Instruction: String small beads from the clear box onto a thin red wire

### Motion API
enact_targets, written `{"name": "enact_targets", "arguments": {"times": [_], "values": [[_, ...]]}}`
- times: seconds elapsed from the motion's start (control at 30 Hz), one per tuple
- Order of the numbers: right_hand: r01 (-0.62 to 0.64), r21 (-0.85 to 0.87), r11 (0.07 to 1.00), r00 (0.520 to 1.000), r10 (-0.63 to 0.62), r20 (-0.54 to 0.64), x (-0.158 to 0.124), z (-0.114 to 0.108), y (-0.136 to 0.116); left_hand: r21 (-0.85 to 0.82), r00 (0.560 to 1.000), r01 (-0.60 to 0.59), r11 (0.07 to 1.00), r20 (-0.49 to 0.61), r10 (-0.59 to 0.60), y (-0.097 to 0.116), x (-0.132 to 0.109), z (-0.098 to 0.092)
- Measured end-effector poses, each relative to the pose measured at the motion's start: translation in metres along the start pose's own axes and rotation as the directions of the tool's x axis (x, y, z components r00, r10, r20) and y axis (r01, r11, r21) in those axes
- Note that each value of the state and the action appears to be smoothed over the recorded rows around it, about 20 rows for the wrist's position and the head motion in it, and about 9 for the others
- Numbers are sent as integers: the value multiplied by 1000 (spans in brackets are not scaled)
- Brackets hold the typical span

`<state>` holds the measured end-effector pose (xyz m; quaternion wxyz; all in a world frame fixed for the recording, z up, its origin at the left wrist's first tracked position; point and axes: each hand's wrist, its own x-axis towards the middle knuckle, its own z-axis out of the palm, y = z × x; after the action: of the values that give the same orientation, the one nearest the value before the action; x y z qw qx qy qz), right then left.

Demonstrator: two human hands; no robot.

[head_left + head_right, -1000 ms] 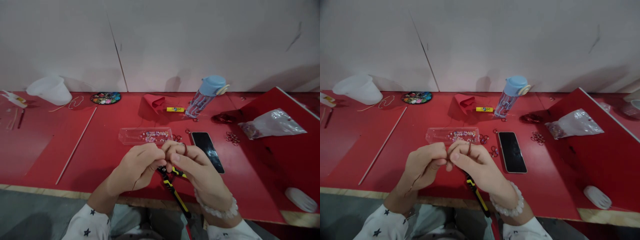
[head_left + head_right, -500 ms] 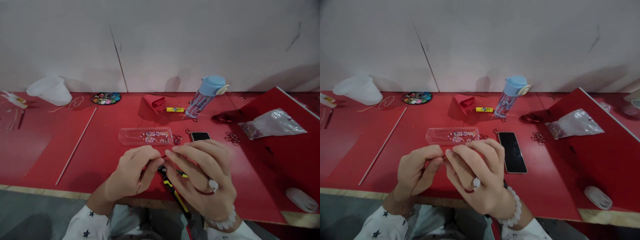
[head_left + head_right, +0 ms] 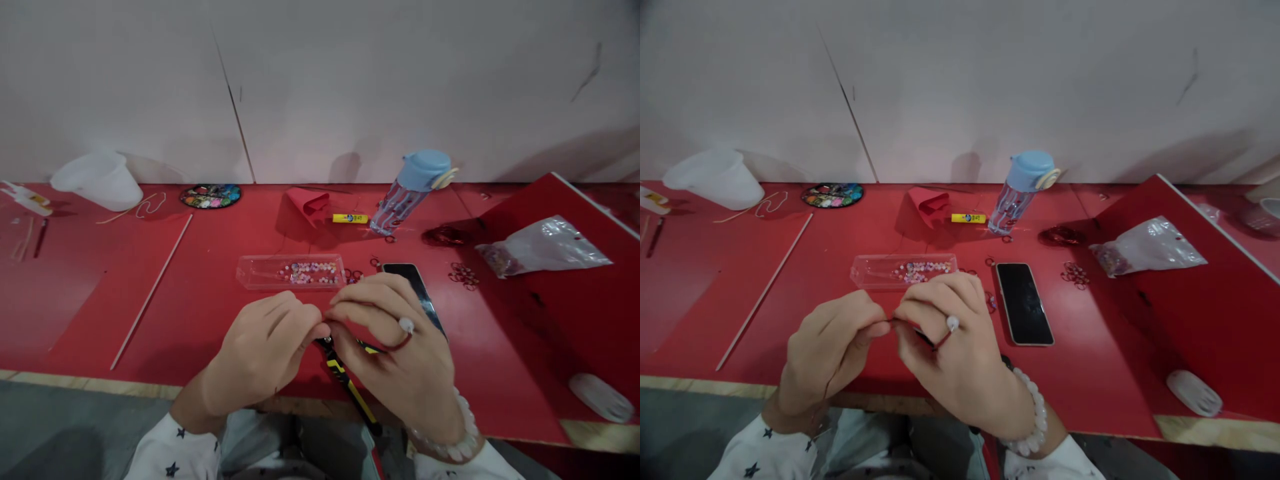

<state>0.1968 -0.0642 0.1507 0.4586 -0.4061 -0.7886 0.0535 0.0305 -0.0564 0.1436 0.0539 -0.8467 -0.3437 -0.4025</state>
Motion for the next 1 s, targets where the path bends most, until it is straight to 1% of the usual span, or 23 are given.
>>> {"name": "enact_targets", "arguments": {"times": [0.03, 0.07, 0.1, 0.13, 0.17, 0.2, 0.27, 0.3, 0.33, 0.37, 0.4, 0.43, 0.47, 0.5, 0.53, 0.57, 0.6, 0.67, 0.7, 0.8, 0.9, 0.97, 1.0], "values": [[-45, 113, 993, 997, 39, 59, 1, -2, 2, -11, 1000, -9, 1000, 4, 9, -1, 0, 0], [-111, 231, 966, 988, 82, 134, 2, -4, 4, -32, 1000, -21, 999, 11, 21, -3, 0, 0], [-195, 347, 917, 968, 122, 219, 3, -5, 7, -60, 999, -34, 998, 24, 36, -5, 1, 0], [-290, 454, 842, 937, 155, 312, 3, -5, 11, -96, 998, -46, 994, 36, 50, -6, 1, 0], [-388, 546, 742, 899, 175, 401, 3, -3, 15, -136, 997, -56, 989, 49, 64, -8, 2, 0], [-476, 621, 623, 858, 172, 485, 3, -1, 19, -179, 995, -62, 982, 62, 74, -10, 3, 0], [-597, 709, 376, 788, 109, 606, 3, 6, 26, -268, 993, -50, 962, 89, 76, -13, 4, 0], [-619, 725, 301, 774, 76, 629, 2, 9, 28, -311, 992, -32, 950, 105, 68, -14, 4, 0], [-613, 739, 280, 780, 67, 622, 2, 11, 28, -347, 991, -5, 938, 123, 51, -15, 4, -1], [-579, 751, 318, 804, 75, 589, 3, 12, 28, -372, 989, 25, 928, 142, 31, -15, 4, -2], [-521, 751, 406, 842, 97, 531, 3, 11, 26, -386, 988, 51, 921, 155, 10, -16, 4, -2], [-442, 725, 528, 884, 121, 451, 3, 9, 23, -389, 987, 70, 918, 162, -7, -16, 3, -3], [-356, 661, 661, 922, 131, 365, 3, 6, 19, -387, 986, 82, 918, 165, -18, -16, 3, -3], [-269, 561, 783, 952, 128, 279, 2, 3, 14, -380, 986, 87, 921, 166, -25, -16, 2, -3], [-189, 439, 878, 973, 109, 202, 2, 1, 10, -371, 986, 86, 925, 165, -26, -15, 1, -3], [-120, 311, 943, 987, 81, 136, 2, -1, 6, -363, 986, 83, 928, 164, -24, -15, 1, -3], [-65, 191, 979, 995, 50, 83, 1, -2, 3, -356, 987, 80, 931, 162, -23, -14, 0, -2], [12, 6, 1000, 1000, -13, 26, 0, -1, -2, -342, 987, 85, 936, 159, -31, -13, 0, -2], [39, -56, 998, 999, -38, 17, 0, -1, -3, -337, 986, 90, 937, 161, -37, -12, 1, -1], [94, -143, 985, 995, -91, 29, -1, 0, -2, -329, 982, 100, 939, 185, -40, -11, 2, -1], [133, -130, 982, 991, -128, 46, 0, -2, 1, -328, 976, 96, 940, 218, -24, -11, 4, -1], [124, -49, 991, 990, -120, 70, 1, -4, 4, -338, 969, 95, 936, 247, -9, -12, 4, -1], [92, 31, 995, 991, -95, 94, 1, -5, 5, -349, 965, 95, 932, 262, 0, -12, 5, -1]]}}
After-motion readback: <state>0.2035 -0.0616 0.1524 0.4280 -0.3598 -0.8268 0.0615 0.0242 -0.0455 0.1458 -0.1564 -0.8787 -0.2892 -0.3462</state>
